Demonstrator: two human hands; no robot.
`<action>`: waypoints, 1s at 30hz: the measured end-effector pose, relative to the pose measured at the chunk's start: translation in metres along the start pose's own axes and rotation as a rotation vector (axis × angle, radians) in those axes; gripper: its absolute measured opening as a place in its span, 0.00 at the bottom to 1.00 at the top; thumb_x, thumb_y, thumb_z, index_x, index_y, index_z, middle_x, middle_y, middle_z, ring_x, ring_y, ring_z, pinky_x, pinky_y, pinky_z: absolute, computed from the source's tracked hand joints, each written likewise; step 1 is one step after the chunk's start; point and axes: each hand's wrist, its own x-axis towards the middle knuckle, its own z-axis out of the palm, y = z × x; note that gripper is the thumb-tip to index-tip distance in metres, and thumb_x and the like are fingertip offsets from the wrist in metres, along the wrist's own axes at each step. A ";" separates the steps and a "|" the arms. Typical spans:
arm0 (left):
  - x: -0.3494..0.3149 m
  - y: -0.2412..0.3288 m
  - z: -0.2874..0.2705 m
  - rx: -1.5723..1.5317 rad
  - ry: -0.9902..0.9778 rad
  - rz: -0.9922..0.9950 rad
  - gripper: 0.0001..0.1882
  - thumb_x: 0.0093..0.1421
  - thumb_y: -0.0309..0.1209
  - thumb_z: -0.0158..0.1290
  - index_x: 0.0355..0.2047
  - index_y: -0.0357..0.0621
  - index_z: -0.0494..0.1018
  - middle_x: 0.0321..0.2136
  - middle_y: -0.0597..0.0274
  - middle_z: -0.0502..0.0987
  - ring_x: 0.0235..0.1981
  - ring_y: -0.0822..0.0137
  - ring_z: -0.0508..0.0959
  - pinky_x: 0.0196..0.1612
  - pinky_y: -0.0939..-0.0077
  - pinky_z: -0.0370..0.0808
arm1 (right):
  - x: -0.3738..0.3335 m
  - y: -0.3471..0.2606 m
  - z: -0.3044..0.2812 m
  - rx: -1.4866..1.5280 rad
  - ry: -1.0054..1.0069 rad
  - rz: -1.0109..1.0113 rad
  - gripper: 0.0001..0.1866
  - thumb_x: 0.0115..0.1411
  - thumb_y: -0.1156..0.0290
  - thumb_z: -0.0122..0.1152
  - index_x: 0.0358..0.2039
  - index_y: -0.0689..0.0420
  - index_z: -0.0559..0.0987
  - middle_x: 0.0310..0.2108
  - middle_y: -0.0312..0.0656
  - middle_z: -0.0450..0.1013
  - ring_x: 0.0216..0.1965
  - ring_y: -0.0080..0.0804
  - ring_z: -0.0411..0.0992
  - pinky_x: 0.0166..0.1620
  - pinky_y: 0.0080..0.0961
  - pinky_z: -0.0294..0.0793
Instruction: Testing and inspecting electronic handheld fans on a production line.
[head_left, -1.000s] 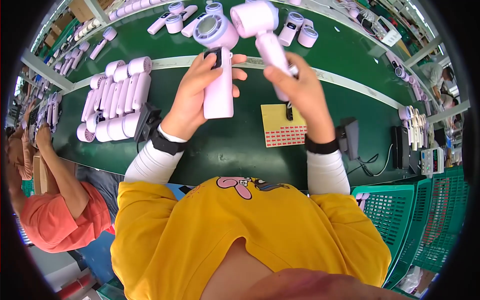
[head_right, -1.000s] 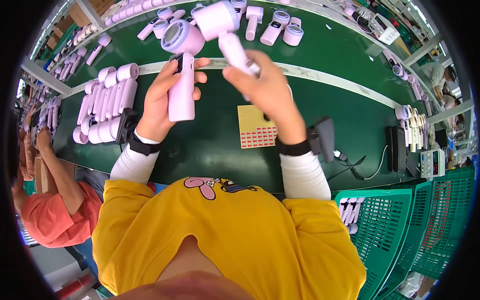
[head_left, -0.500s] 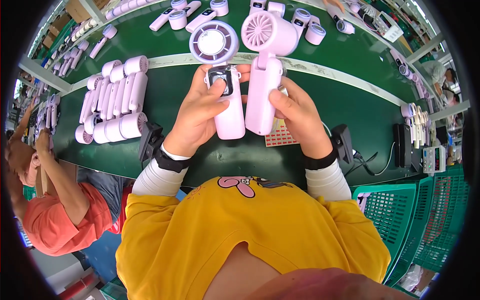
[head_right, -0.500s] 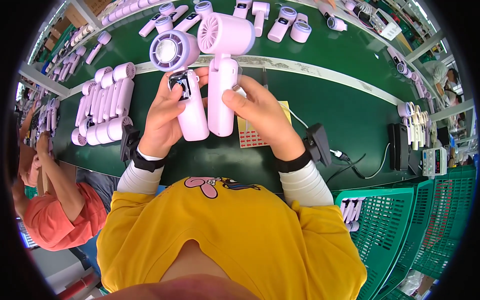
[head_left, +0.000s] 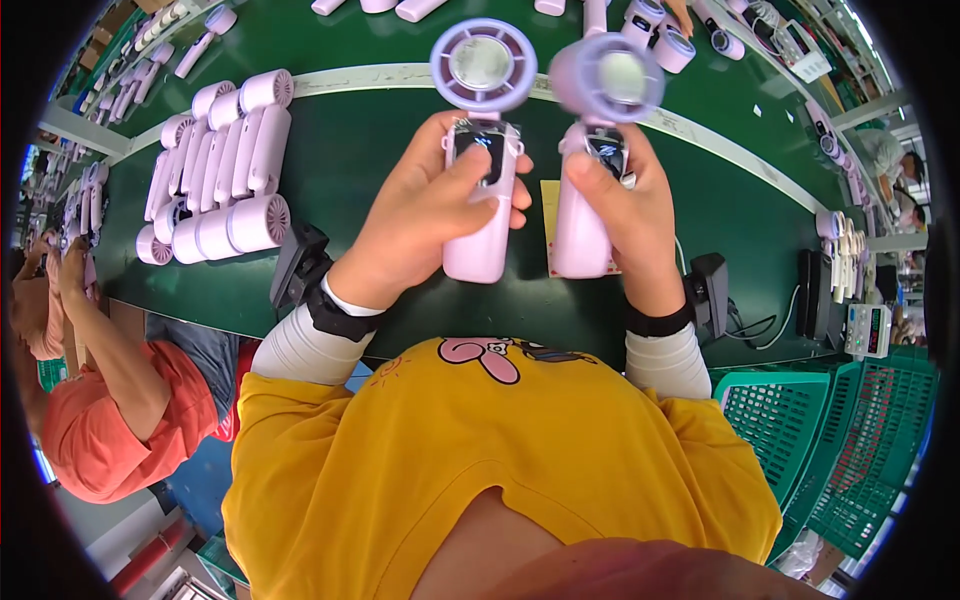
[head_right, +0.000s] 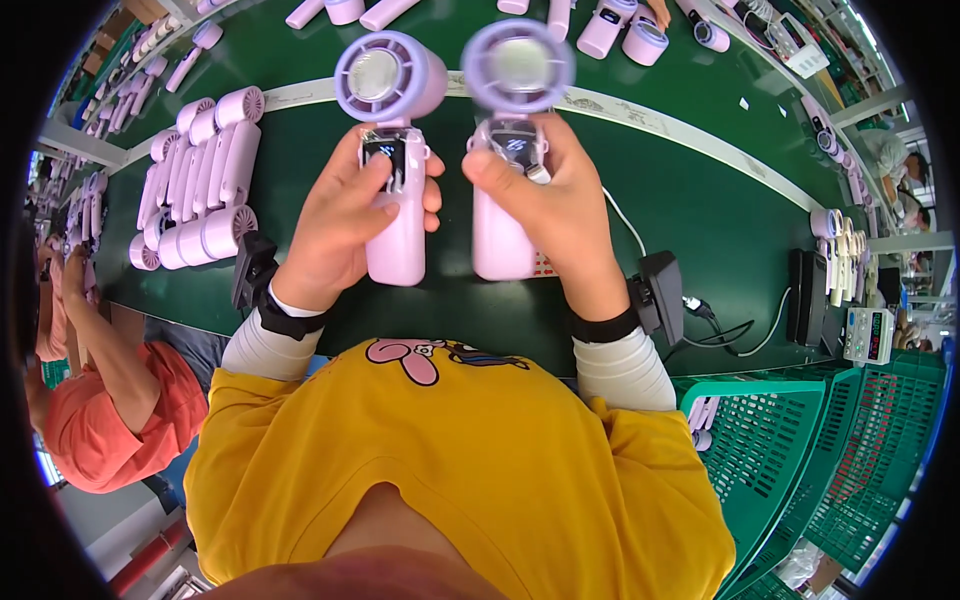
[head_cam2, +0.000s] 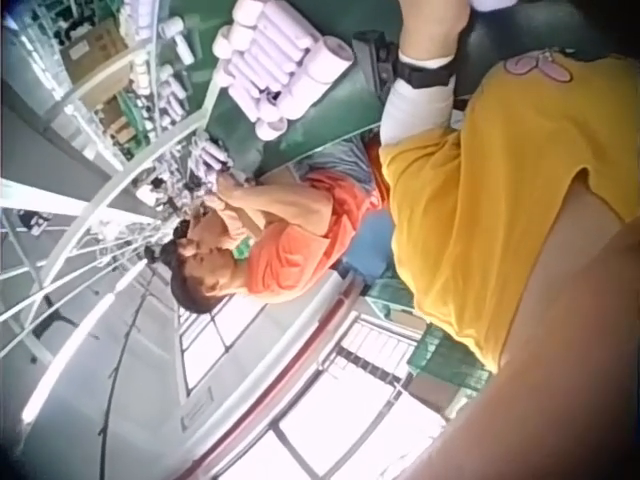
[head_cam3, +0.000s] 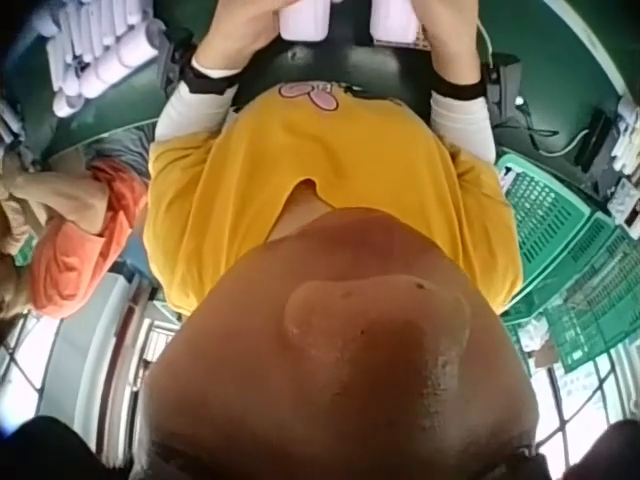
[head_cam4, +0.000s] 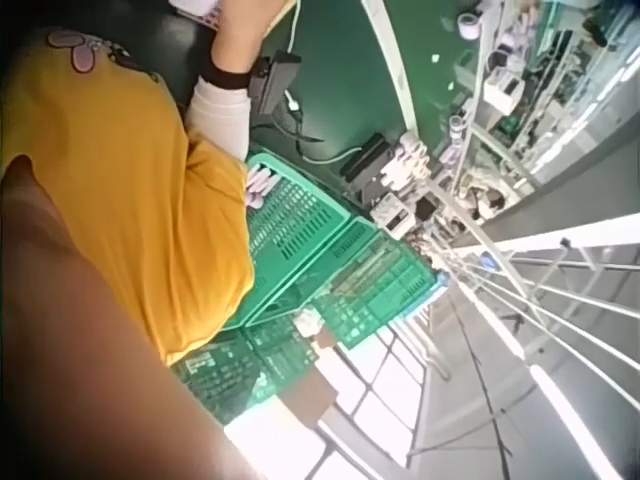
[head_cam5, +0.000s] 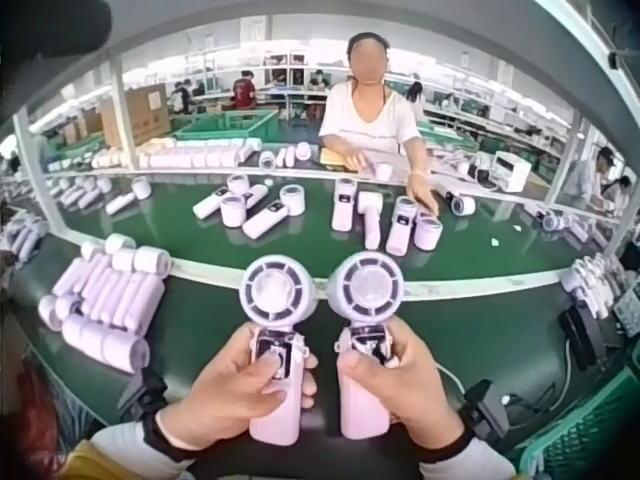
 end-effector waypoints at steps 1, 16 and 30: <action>0.000 -0.001 0.001 0.035 -0.007 -0.007 0.23 0.52 0.19 0.44 0.48 0.39 0.50 0.38 0.53 0.67 0.34 0.66 0.72 0.40 0.70 0.72 | 0.000 0.003 0.002 -0.010 0.023 0.047 0.33 0.46 0.57 0.63 0.46 0.65 0.63 0.34 0.44 0.69 0.28 0.23 0.68 0.34 0.19 0.70; -0.001 -0.005 -0.001 0.208 -0.004 0.041 0.28 0.47 0.16 0.36 0.51 0.39 0.47 0.39 0.53 0.67 0.37 0.66 0.72 0.40 0.70 0.70 | -0.010 0.005 0.006 0.277 -0.160 0.093 0.23 0.53 0.72 0.50 0.49 0.64 0.60 0.37 0.41 0.68 0.36 0.22 0.67 0.40 0.21 0.68; 0.001 -0.007 -0.001 0.160 0.000 0.010 0.30 0.46 0.14 0.40 0.50 0.33 0.44 0.36 0.55 0.69 0.36 0.69 0.72 0.36 0.80 0.69 | -0.009 -0.001 0.006 0.184 -0.170 0.030 0.21 0.51 0.77 0.44 0.48 0.63 0.59 0.38 0.41 0.68 0.37 0.23 0.66 0.42 0.22 0.67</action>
